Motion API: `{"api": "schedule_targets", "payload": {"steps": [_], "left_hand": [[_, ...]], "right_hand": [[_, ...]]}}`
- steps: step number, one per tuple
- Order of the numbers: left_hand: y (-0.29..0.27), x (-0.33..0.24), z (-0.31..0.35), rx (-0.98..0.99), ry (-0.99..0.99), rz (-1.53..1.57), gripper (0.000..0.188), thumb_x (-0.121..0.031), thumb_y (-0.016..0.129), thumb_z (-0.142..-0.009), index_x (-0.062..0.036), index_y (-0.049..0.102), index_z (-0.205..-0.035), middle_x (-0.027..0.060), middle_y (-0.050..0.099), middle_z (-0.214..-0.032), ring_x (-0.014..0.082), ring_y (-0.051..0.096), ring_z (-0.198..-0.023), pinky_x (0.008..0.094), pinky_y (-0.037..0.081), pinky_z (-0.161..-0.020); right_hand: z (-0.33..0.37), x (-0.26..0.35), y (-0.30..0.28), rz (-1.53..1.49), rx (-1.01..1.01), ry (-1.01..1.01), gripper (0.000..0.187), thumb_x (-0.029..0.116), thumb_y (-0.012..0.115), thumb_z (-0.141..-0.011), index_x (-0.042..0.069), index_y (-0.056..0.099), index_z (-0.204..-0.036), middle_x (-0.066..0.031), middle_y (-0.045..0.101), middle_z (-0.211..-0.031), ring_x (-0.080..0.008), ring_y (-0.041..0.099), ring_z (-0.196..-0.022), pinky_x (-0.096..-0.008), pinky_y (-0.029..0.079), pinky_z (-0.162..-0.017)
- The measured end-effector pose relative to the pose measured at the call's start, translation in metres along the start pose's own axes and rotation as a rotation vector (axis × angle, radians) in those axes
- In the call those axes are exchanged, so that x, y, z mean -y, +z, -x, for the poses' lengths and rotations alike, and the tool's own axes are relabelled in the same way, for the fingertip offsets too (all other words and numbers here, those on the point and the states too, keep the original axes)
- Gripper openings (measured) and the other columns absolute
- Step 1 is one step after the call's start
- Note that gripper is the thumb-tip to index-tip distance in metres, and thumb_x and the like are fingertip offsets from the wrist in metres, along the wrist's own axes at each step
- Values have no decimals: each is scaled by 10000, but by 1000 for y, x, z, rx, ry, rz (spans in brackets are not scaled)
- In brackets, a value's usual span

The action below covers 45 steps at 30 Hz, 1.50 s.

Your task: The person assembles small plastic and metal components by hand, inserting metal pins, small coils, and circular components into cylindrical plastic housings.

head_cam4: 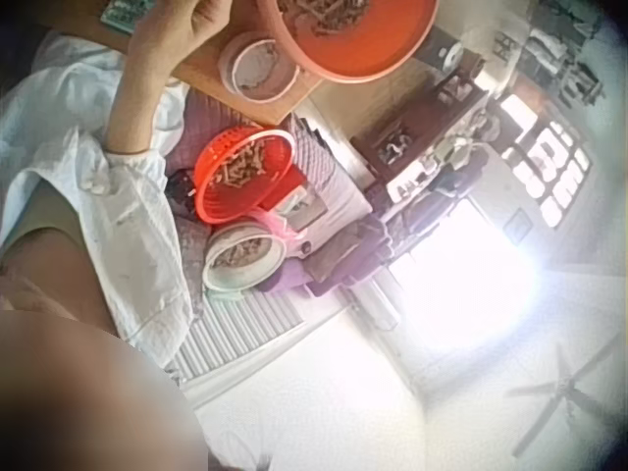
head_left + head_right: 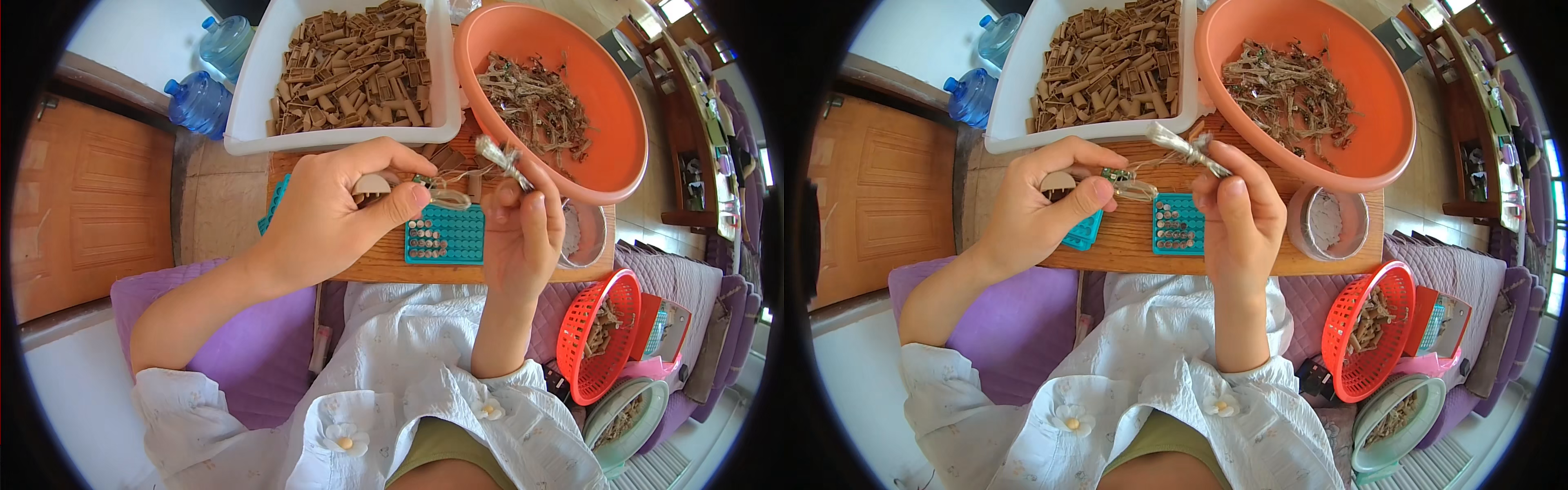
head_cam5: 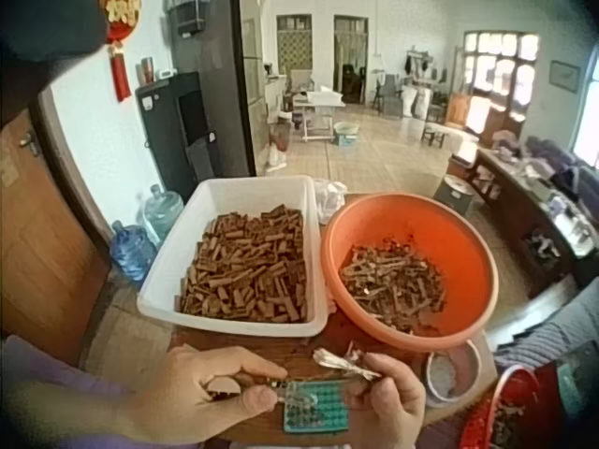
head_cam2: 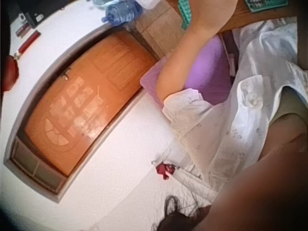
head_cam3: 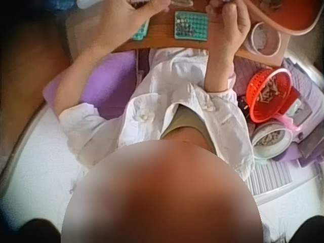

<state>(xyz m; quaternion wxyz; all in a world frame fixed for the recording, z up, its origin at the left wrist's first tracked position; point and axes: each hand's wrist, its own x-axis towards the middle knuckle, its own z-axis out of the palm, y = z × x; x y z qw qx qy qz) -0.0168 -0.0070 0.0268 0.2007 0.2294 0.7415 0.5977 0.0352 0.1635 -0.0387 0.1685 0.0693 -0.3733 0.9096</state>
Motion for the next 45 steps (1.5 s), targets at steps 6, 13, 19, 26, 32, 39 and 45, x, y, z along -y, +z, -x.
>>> {"api": "schedule_targets", "payload": {"steps": [6,13,19,26,32,39,45], "left_hand": [[-3,-1,2,-93,90,-535,119,-107,597,-749,-32,563,-836,54,573,-659,108,567,-628,218,428,-554],[0,-1,7,-11,149,-750,58,-56,587,-717,-34,555,-760,76,572,-617,156,550,-515,249,418,-476],[0,-6,7,-41,138,-589,37,-43,585,-711,-24,555,-723,72,573,-616,154,543,-501,242,414,-461],[10,1,17,5,470,-722,117,-17,641,-632,-42,562,-715,62,526,-559,185,509,-455,277,392,-413],[13,-6,25,151,496,-867,221,-101,702,-615,-47,577,-789,66,519,-556,210,505,-458,275,389,-407],[-5,-6,10,211,-160,-114,593,-552,438,-783,-17,555,-1010,40,562,-744,83,515,-608,220,382,-518],[-2,-7,6,198,-69,-14,575,-519,521,-752,-29,533,-1054,29,505,-786,76,502,-726,189,387,-635]], "right_hand": [[17,20,16,938,-62,-137,180,8,470,-813,-37,574,-954,-72,592,-791,-97,534,-644,-203,421,-562],[18,30,21,589,-18,184,156,52,490,-825,-34,569,-929,-58,588,-759,-75,544,-665,-182,426,-601],[17,26,14,620,-37,187,131,35,517,-808,-42,532,-913,-71,570,-792,-68,515,-682,-192,420,-615],[21,14,16,275,40,164,150,36,566,-779,-3,459,-877,-94,559,-844,-122,559,-747,-234,439,-659],[22,10,12,-60,43,204,117,64,520,-813,3,458,-892,-118,572,-862,-149,589,-749,-230,470,-611],[25,13,17,-325,-93,389,116,108,485,-843,34,444,-923,-126,587,-817,-171,611,-664,-218,486,-520],[27,8,17,-306,101,495,115,114,495,-840,37,446,-911,-126,589,-796,-163,604,-626,-211,469,-507]]}}
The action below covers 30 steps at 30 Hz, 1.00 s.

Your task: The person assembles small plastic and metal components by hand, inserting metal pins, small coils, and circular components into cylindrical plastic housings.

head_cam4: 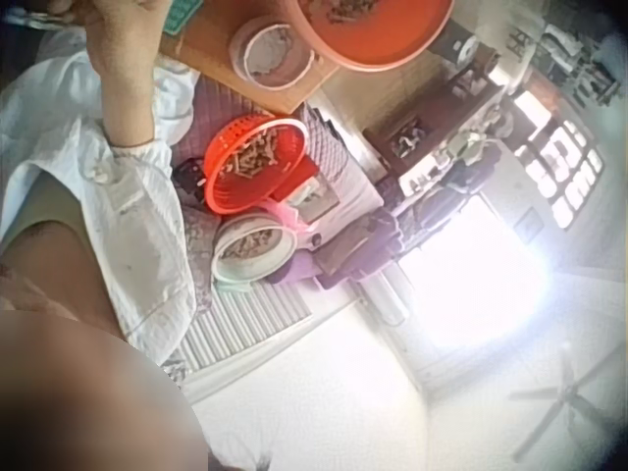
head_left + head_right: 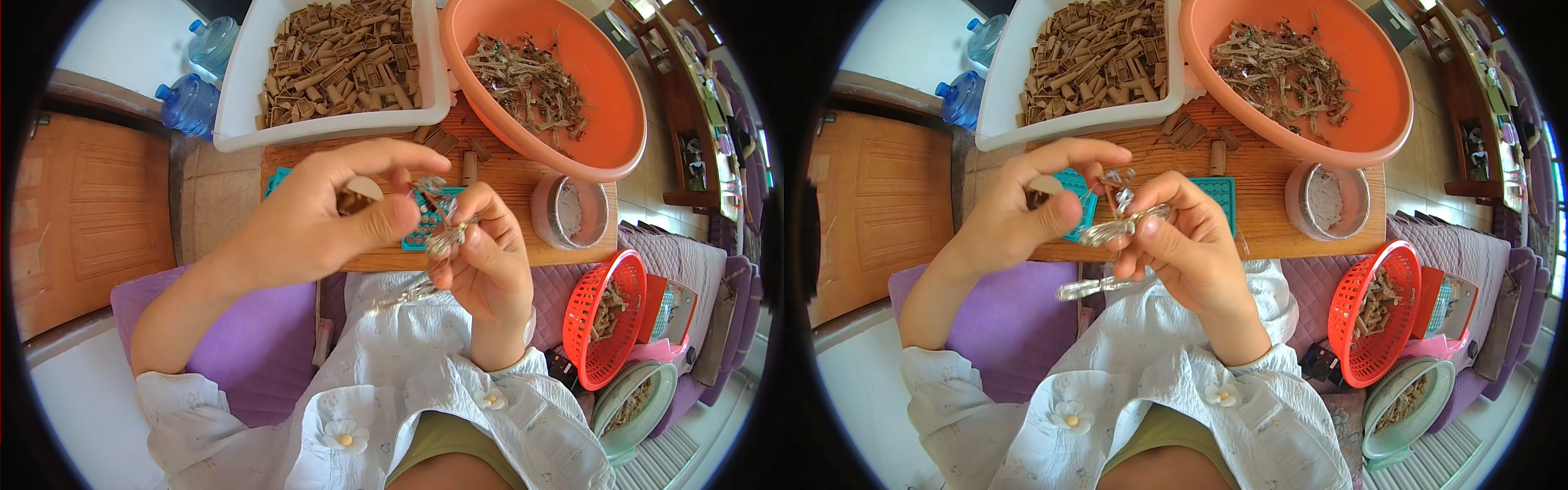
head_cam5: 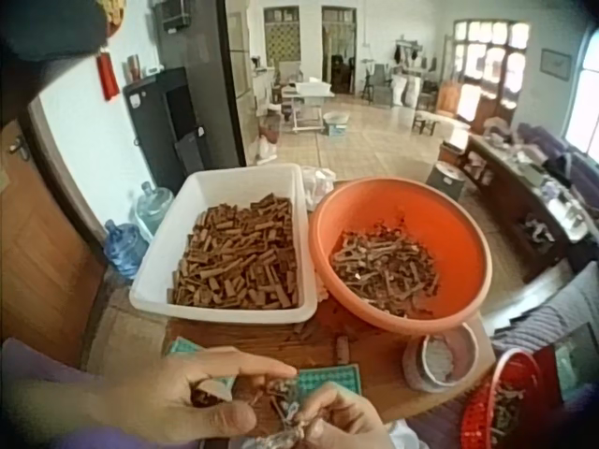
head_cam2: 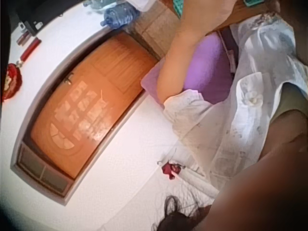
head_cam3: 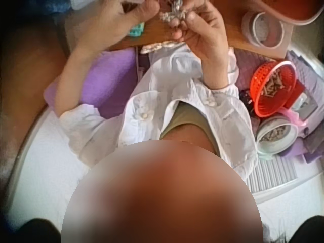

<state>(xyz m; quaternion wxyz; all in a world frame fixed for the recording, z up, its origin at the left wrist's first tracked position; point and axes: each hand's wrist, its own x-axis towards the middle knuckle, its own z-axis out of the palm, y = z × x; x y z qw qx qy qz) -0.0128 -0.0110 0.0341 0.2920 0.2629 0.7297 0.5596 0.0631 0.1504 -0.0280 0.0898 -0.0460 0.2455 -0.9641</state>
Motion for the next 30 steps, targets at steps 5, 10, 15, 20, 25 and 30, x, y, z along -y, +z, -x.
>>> {"api": "schedule_targets", "payload": {"steps": [5,10,15,20,25,30], "left_hand": [[-1,-5,2,104,-143,41,451,-374,609,-750,-26,528,-1026,17,521,-851,59,489,-762,202,399,-661],[1,7,-1,20,-3,26,313,-297,600,-776,-30,527,-922,-1,507,-825,51,472,-734,187,387,-646],[-2,-1,3,-105,-169,-135,264,-286,580,-792,-47,520,-885,-9,480,-802,57,435,-701,186,360,-633],[-1,7,2,-244,90,-375,269,-301,559,-805,-49,495,-875,-27,462,-767,37,410,-668,177,341,-587],[-4,0,1,-134,-201,-105,255,-279,568,-801,-49,474,-860,-38,443,-737,26,394,-660,170,331,-577],[-5,-4,0,-96,-148,-209,205,-215,577,-794,-51,476,-864,-31,466,-766,21,399,-684,169,331,-587]], "right_hand": [[-1,-5,3,51,20,36,123,121,510,-834,39,449,-901,-116,588,-765,-153,596,-609,-209,462,-505],[-5,-8,1,21,-26,50,125,130,512,-835,42,451,-901,-108,590,-764,-143,588,-605,-211,467,-521],[-5,-13,3,12,-118,24,139,152,524,-831,53,460,-906,-80,568,-799,-114,558,-644,-211,455,-548],[-8,-14,-4,74,-109,-189,152,154,542,-821,44,471,-901,-35,480,-819,-98,480,-690,-240,417,-625],[-12,-7,-16,75,-46,-339,179,163,543,-816,26,473,-908,-50,492,-834,-120,491,-737,-252,417,-689],[-12,-4,-22,42,-100,-266,197,165,550,-813,15,493,-926,-36,514,-812,-108,503,-673,-240,418,-670]]}}
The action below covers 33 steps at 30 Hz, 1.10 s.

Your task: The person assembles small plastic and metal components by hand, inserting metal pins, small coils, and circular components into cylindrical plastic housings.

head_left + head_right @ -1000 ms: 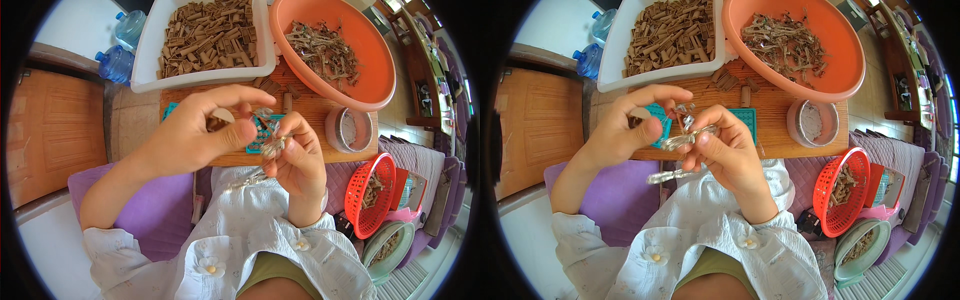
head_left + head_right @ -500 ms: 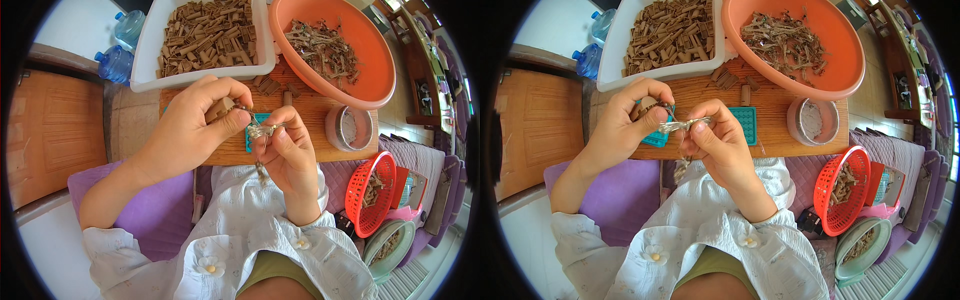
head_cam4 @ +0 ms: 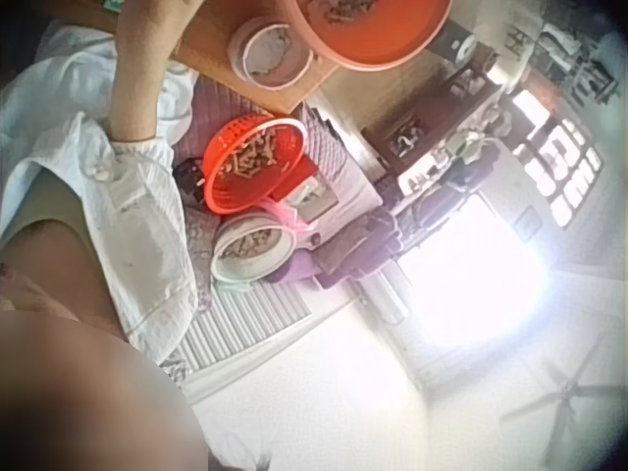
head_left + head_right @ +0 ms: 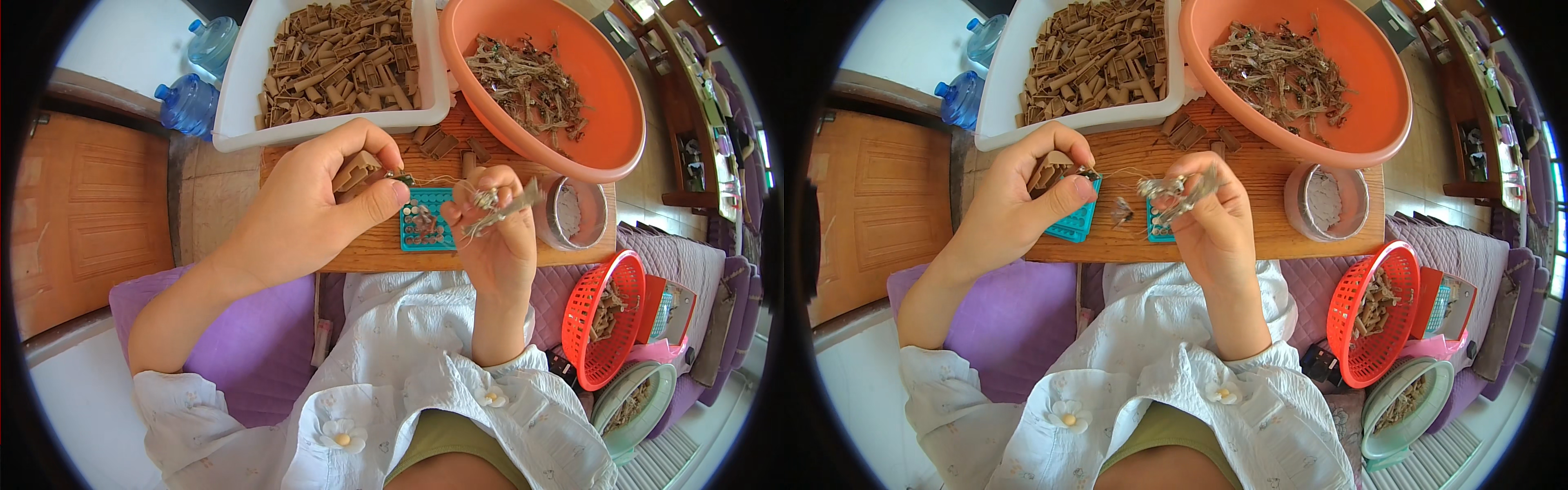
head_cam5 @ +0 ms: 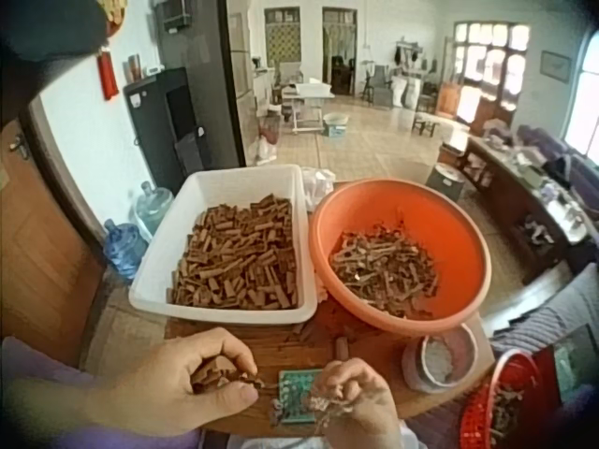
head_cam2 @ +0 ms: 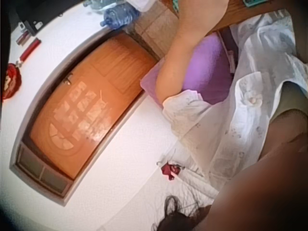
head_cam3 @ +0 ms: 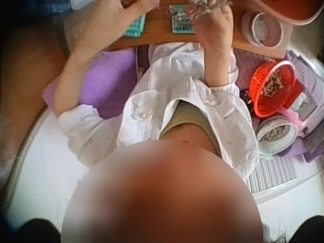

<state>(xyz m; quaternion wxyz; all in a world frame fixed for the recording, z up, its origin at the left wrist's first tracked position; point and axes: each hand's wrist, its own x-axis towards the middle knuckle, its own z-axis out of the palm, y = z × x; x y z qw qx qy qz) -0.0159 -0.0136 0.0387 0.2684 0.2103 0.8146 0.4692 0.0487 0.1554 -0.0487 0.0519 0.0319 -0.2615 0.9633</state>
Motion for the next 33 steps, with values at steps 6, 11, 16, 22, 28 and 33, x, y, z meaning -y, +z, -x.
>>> {"api": "schedule_targets", "payload": {"steps": [6,11,16,22,28,33], "left_hand": [[3,2,2,7,33,25,199,-176,587,-781,-41,494,-894,-19,475,-783,31,415,-738,183,352,-641],[4,-4,3,49,-109,68,200,-167,582,-789,-35,503,-917,-20,485,-726,11,443,-651,162,374,-567],[1,1,-1,71,-60,56,192,-150,566,-795,-24,499,-922,-21,485,-704,8,453,-604,158,394,-541],[8,4,-2,34,-28,278,203,-160,545,-799,-12,499,-930,-28,483,-681,28,463,-595,176,406,-560],[2,3,-2,171,-111,116,183,-163,531,-797,-17,519,-906,-35,473,-615,23,438,-562,170,367,-518],[4,0,1,189,-107,62,171,-171,527,-796,-27,528,-888,-38,461,-609,10,383,-521,163,295,-459]], "right_hand": [[0,-6,-7,106,90,129,210,190,581,-797,10,534,-892,-27,536,-808,-63,496,-671,-192,400,-618],[1,-2,-5,225,104,56,208,176,595,-786,8,541,-896,-39,531,-822,-70,472,-669,-199,396,-590],[-1,-2,-6,291,127,-100,181,132,602,-773,5,540,-885,-59,503,-828,-95,498,-708,-211,434,-621],[0,-4,-5,55,78,-93,159,98,562,-794,6,498,-907,-79,484,-880,-118,528,-707,-252,495,-623],[1,-3,-3,-214,-62,11,172,100,511,-824,25,459,-970,-96,488,-890,-165,587,-643,-259,515,-554],[0,-7,-1,-184,-122,38,176,109,500,-833,16,459,-977,-75,508,-834,-149,580,-616,-241,506,-538]]}}
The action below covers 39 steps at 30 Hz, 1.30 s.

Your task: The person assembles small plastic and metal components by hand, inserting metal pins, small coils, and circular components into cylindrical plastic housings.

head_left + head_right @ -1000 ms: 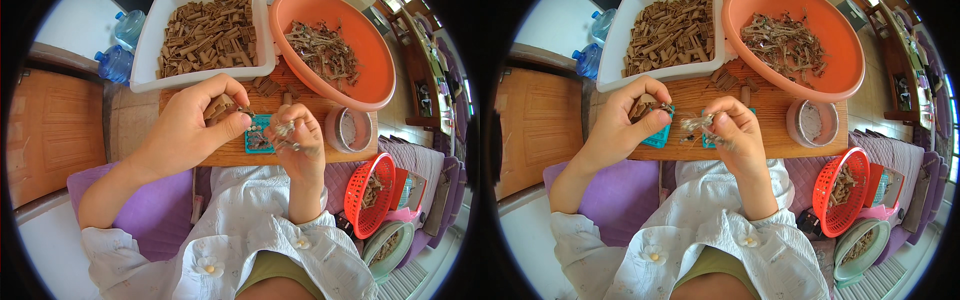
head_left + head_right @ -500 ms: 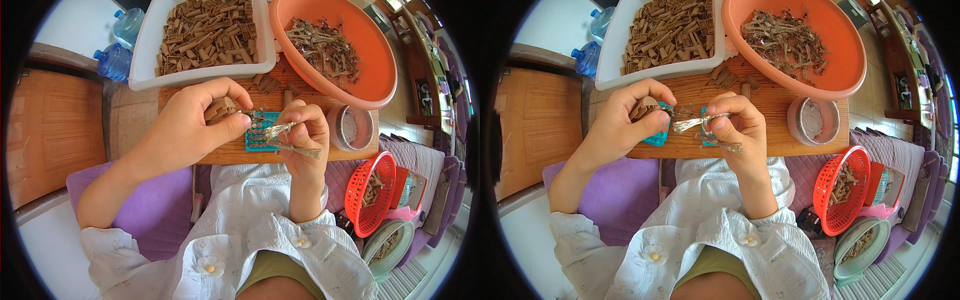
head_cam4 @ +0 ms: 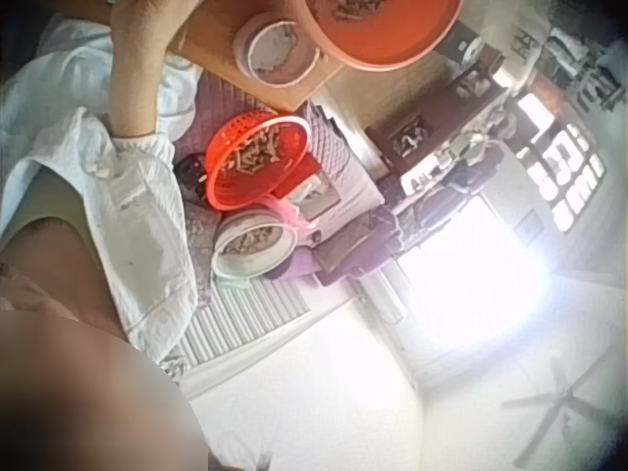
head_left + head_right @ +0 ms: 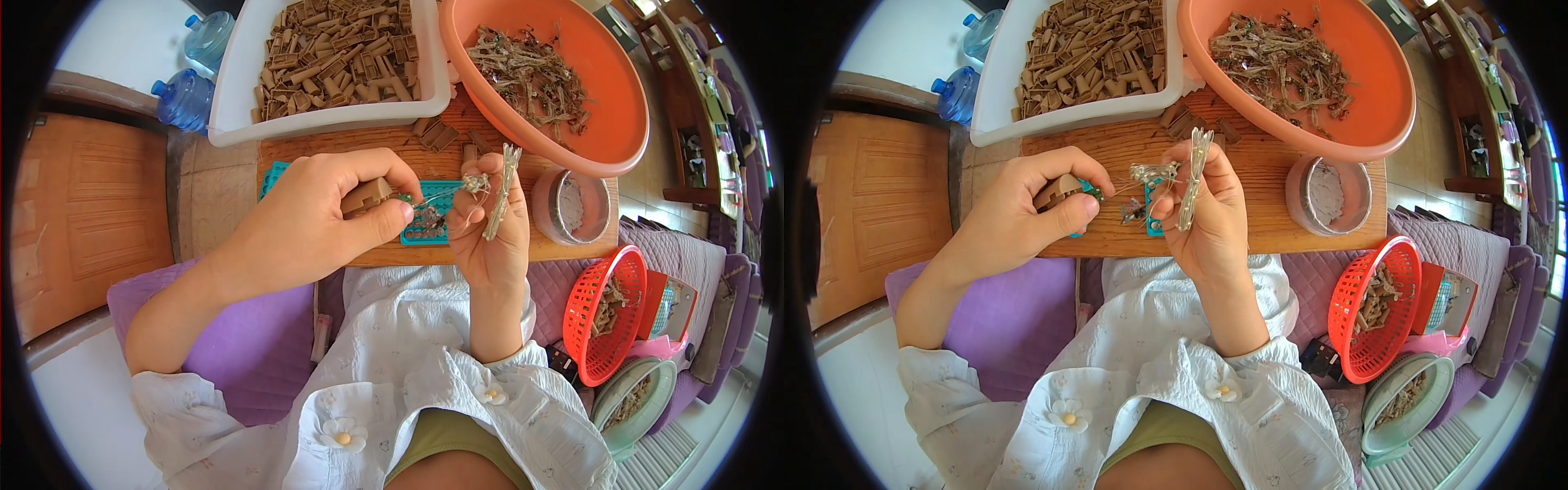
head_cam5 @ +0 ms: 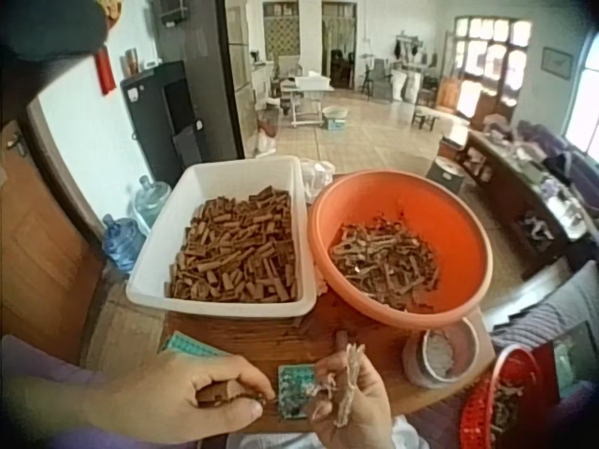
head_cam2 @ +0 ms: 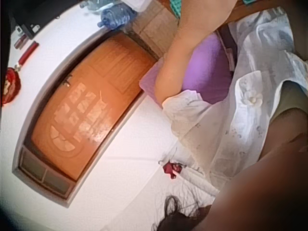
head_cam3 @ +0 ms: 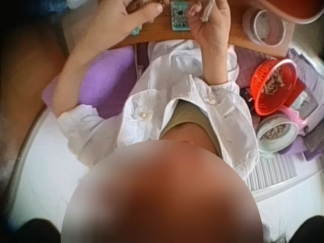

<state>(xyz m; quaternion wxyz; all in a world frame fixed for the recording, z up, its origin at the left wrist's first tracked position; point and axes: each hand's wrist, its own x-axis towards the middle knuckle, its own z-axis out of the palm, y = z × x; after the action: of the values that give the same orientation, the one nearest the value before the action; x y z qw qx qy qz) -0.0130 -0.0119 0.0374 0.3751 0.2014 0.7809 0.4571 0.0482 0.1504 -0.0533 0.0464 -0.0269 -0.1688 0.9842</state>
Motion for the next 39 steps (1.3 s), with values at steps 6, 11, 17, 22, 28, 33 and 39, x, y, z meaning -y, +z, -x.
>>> {"api": "schedule_targets", "payload": {"steps": [6,11,17,22,28,33,39], "left_hand": [[0,-1,1,-33,18,11,181,-180,535,-795,-28,528,-892,-45,453,-609,8,357,-516,163,283,-458],[3,3,1,-64,67,-15,187,-176,553,-792,-27,524,-900,-54,436,-607,5,323,-517,169,262,-455],[4,1,2,-52,56,12,212,-203,563,-801,-29,522,-915,-61,427,-603,11,311,-519,184,252,-450],[7,0,2,-76,91,-69,224,-212,560,-805,-35,520,-934,-46,409,-574,22,309,-507,194,252,-448],[10,3,1,-127,129,-136,249,-227,550,-812,-50,499,-979,-25,426,-556,42,321,-486,201,261,-447],[18,7,1,-323,206,-77,310,-262,567,-802,-44,468,-999,-32,407,-524,54,319,-477,199,261,-438],[26,13,2,-296,488,-329,347,-305,651,-722,-24,529,-885,47,498,-640,100,475,-561,224,362,-478]], "right_hand": [[0,-3,4,92,-62,71,170,125,534,-820,10,506,-941,-21,517,-664,-109,539,-550,-192,426,-473],[0,-5,2,246,-17,46,170,141,558,-809,9,526,-912,-22,517,-625,-100,525,-537,-181,396,-455],[0,0,-3,331,47,15,198,163,565,-805,-3,525,-907,-36,526,-640,-93,509,-525,-174,387,-446],[1,1,0,378,-1,5,205,191,553,-813,12,518,-907,-52,539,-679,-109,524,-536,-187,413,-467],[1,-7,11,234,-104,-37,190,206,501,-845,46,462,-938,-62,559,-761,-135,563,-571,-201,435,-490],[2,-6,5,284,-100,-126,163,190,480,-857,51,452,-937,-14,495,-691,-116,523,-511,-198,404,-450],[5,-11,14,331,-120,-210,114,144,459,-867,47,447,-925,-2,420,-649,-82,422,-431,-195,342,-396]]}}
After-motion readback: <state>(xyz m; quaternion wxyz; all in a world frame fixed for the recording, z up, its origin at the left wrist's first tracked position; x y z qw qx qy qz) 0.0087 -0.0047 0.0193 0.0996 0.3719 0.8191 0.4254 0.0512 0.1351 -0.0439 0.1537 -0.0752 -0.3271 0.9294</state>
